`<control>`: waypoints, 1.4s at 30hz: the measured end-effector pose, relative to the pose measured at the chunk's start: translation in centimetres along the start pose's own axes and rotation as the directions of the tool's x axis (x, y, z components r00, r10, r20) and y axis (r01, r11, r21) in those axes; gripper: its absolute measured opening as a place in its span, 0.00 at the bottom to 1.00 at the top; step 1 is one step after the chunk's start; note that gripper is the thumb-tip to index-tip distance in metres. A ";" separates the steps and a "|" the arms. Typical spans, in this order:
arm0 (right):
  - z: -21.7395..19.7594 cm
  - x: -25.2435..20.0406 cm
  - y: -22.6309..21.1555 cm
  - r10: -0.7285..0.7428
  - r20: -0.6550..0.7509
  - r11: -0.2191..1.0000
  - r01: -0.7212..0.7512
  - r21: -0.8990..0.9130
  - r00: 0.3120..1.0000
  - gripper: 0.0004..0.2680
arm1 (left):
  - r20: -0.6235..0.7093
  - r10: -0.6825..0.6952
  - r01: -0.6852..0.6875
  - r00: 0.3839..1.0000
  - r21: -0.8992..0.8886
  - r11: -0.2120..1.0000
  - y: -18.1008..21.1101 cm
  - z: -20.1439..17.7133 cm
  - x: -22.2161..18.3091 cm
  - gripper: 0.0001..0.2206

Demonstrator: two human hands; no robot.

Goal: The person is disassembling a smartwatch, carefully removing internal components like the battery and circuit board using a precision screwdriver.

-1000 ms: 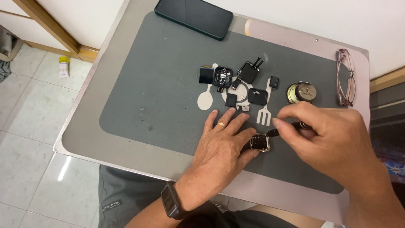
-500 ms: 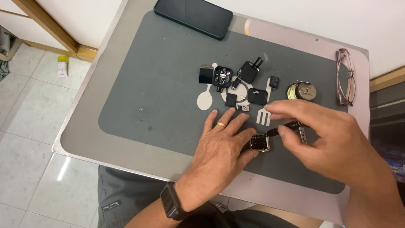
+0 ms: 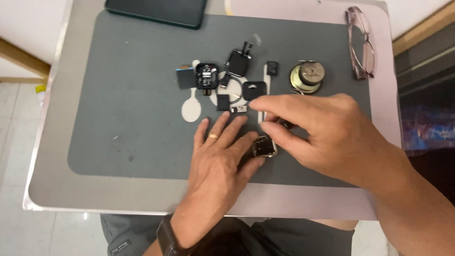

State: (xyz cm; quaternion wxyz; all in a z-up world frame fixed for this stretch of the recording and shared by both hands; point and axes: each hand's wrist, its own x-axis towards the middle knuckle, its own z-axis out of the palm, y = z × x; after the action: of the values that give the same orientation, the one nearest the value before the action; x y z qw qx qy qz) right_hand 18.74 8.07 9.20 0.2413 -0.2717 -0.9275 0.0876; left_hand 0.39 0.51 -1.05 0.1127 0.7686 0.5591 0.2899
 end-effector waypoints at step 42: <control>-0.4 -0.4 0.0 0.185 0.036 0.983 -0.185 0.014 0.982 0.10 | -0.047 -0.038 0.034 0.998 -0.094 0.995 0.0 0.0 -0.2 0.21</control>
State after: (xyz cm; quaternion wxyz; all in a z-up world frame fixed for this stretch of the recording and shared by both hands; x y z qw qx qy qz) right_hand 19.23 7.86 9.41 0.2187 -0.3531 -0.9014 0.1225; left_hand 0.34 0.36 -1.11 0.1403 0.7449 0.5613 0.3321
